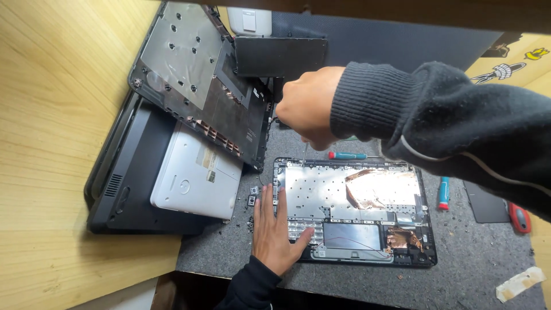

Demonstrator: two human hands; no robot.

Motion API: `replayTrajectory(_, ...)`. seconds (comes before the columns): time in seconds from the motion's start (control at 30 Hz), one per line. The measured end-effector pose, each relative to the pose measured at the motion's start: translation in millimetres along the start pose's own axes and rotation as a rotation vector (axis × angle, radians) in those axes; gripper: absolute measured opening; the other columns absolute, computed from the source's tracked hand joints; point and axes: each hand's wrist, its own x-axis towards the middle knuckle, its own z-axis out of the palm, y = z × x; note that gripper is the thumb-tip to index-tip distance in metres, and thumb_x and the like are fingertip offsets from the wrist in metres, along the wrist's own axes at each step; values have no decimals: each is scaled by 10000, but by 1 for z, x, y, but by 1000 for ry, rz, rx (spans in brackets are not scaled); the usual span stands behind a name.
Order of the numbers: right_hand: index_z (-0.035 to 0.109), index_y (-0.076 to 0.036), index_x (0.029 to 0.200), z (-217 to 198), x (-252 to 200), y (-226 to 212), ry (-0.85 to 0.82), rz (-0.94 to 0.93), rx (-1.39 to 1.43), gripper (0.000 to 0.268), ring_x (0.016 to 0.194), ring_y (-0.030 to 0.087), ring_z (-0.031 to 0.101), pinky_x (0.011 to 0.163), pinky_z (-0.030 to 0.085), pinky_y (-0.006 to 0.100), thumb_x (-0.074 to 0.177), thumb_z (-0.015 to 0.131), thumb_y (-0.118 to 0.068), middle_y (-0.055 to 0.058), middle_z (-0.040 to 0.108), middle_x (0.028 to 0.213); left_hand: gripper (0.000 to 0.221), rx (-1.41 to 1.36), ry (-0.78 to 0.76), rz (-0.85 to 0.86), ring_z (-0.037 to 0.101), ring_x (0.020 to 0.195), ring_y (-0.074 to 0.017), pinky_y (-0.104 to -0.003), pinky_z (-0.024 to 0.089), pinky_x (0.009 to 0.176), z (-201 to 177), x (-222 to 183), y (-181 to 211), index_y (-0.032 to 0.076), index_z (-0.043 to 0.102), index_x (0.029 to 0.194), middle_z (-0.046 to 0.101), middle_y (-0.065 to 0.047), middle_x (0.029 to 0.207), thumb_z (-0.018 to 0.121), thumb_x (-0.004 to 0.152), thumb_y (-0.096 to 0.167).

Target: Removing internal screws from a laptop chassis using a screwdriver to disassemble the device.

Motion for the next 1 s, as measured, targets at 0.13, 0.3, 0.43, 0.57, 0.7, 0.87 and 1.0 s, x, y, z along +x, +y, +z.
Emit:
replayTrajectory(0.13,719,-86,1056,-13,-7,-5,-69,135,72,277,772,242,720,618,580,370,980,576,-311,83,706,979,989,17,6,8,141,1557,-405,-545,121,1241,0,0,0,43,210,1604,173,-286,1653,607,924,642)
replayTrajectory(0.3,724,-93,1111,-10,1,3,-136,131,63,262,798,253,706,620,572,374,948,623,-271,93,667,1078,960,-2,8,8,127,1560,-414,-557,130,1241,-2,0,2,46,224,1599,156,-279,1659,615,931,614)
replayTrajectory(0.43,716,-119,1064,1,5,12,-108,104,50,235,836,284,707,589,554,401,879,684,-260,75,676,1062,954,-18,17,5,143,1561,-411,-553,132,1239,-7,-1,4,38,225,1602,181,-287,1653,620,928,586)
replayTrajectory(0.57,750,-115,922,3,5,17,-77,39,-34,133,769,253,697,551,557,376,871,698,-226,56,711,940,954,-32,30,18,154,1555,-425,-560,143,1234,-7,5,4,24,240,1593,193,-291,1647,639,926,578)
replayTrajectory(0.7,716,-115,923,18,10,17,15,-46,-104,136,767,275,692,544,559,393,828,693,-209,70,696,898,934,-25,16,5,143,1558,-420,-549,139,1236,-5,0,6,31,261,1588,181,-301,1646,629,927,579)
replayTrajectory(0.87,678,-193,920,32,9,13,135,-184,-303,92,770,275,689,533,526,405,874,613,-146,20,695,853,912,-44,4,-2,120,1563,-415,-548,118,1238,-7,1,5,58,251,1599,162,-295,1654,589,939,590)
replayTrajectory(1.0,504,-289,629,55,26,23,360,-257,-462,354,579,216,580,427,295,356,874,488,-33,-56,608,633,887,-47,17,3,135,1560,-415,-557,127,1236,-7,1,6,63,273,1585,176,-290,1651,596,939,578)
